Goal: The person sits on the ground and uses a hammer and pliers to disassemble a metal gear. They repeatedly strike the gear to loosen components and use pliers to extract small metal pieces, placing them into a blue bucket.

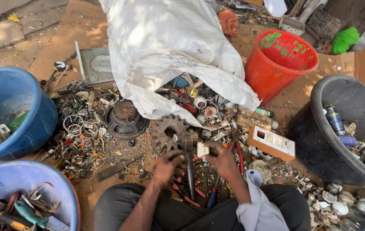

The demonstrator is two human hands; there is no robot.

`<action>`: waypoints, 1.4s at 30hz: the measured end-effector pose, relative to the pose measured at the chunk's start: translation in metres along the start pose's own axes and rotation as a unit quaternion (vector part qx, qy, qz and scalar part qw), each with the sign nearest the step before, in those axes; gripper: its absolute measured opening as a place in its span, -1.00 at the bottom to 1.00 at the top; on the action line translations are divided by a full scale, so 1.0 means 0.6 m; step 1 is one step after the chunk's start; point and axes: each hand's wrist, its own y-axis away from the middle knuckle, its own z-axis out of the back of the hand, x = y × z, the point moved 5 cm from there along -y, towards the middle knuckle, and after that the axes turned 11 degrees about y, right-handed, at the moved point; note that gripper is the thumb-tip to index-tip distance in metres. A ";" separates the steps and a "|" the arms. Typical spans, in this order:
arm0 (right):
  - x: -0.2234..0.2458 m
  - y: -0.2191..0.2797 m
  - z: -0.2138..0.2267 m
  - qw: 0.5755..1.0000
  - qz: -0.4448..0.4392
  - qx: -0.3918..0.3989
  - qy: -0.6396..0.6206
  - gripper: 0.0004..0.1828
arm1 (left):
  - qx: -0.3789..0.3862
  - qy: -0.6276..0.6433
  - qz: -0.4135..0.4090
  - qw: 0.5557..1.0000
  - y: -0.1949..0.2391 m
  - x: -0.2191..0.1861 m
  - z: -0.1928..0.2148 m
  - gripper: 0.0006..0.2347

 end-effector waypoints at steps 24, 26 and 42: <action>-0.027 0.007 -0.109 0.967 0.009 0.128 -0.221 -0.57 | 0.049 0.078 -0.047 0.995 -0.014 0.034 0.010 -0.70; -0.030 0.003 -0.115 0.936 -0.014 0.160 -0.314 -0.59 | 0.051 0.054 -0.064 0.995 -0.010 0.034 0.010 -0.72; 0.250 0.281 -0.278 0.900 0.386 0.191 -0.059 -0.78 | -0.191 0.421 -0.055 0.885 0.035 0.096 0.103 -0.75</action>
